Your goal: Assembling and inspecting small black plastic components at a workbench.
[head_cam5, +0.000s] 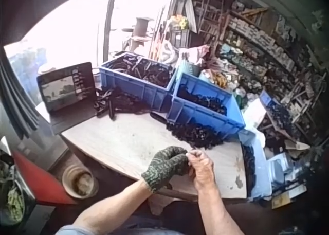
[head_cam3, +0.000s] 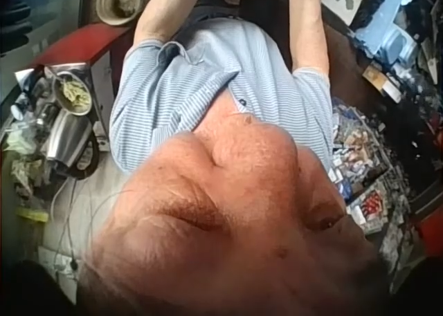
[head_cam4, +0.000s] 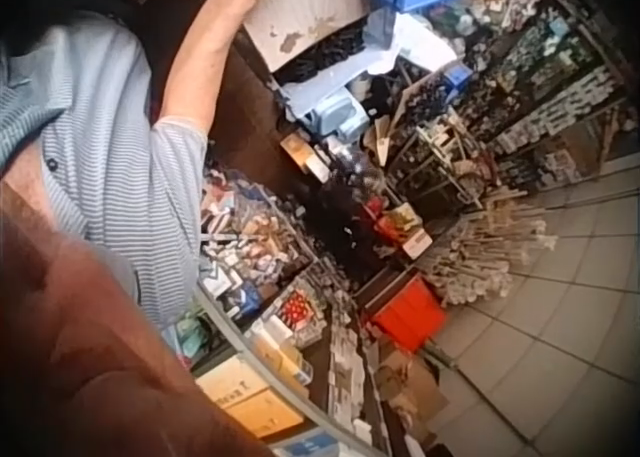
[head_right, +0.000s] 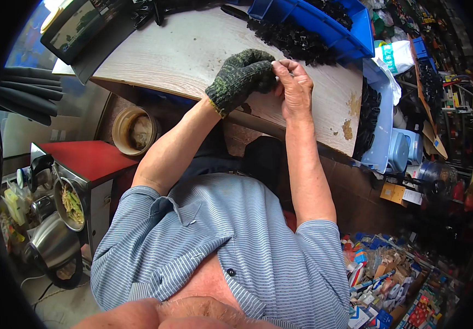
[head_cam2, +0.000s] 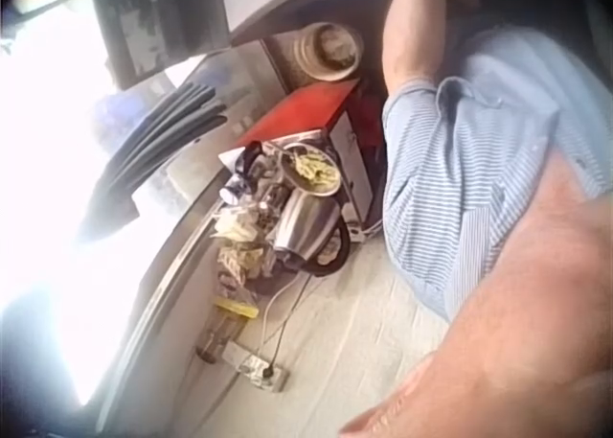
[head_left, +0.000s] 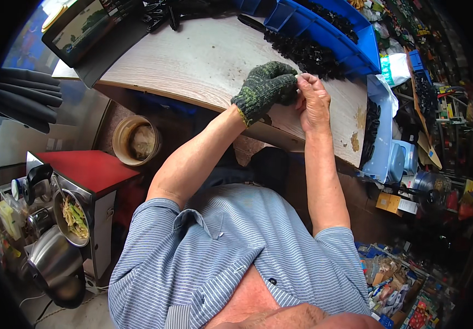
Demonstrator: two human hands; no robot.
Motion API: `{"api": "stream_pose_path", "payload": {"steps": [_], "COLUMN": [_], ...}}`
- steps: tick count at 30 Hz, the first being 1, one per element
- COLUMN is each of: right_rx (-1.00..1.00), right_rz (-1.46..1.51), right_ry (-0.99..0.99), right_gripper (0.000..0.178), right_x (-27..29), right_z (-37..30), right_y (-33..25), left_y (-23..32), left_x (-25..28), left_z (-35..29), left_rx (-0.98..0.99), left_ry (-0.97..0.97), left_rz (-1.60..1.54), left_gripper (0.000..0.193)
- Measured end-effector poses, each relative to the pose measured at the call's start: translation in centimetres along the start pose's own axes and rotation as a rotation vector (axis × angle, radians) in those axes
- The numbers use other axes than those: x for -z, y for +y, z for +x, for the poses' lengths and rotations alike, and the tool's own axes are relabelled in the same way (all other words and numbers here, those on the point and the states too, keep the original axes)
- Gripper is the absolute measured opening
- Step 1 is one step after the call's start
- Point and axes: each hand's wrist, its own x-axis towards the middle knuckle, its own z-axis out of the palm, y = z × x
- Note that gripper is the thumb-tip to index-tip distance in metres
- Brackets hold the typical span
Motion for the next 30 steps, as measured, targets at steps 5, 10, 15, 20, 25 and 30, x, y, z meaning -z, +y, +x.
{"api": "stream_pose_path", "payload": {"steps": [5, 10, 15, 20, 25, 30], "right_rx": [-0.036, -0.046, -0.059, -0.098, -0.074, -0.083], "right_rz": [-0.022, -0.019, 0.055, 0.191, 0.196, 0.211], "right_ry": [-0.013, -0.042, -0.013, -0.012, -0.053, -0.067], "right_gripper": [0.020, 0.019, 0.017, 0.013, 0.012, 0.012], "right_x": [0.5, 0.1, 0.4, 0.6, 1.3, 1.4], "right_z": [-0.2, -0.3, -0.1, -0.5, -0.6, -0.4], "right_y": [-0.1, -0.2, 0.1, 0.1, 0.5, 0.4], "left_y": [0.3, 1.4, -0.4, 4.5, 4.3, 4.2], "left_x": [-0.6, -0.1, 2.2, 6.5, 10.0, 9.9], "left_z": [-0.1, -0.1, 2.4, 8.3, 10.9, 9.9], "left_rx": [-0.007, -0.025, -0.407, -0.800, -0.633, -0.567], "left_ry": [0.089, 0.086, 0.080, 0.357, 0.247, 0.124], "left_rz": [0.074, 0.330, 0.788, 1.626, 1.806, 1.854], "left_gripper": [0.028, 0.026, 0.032, 0.029, 0.028, 0.026]}}
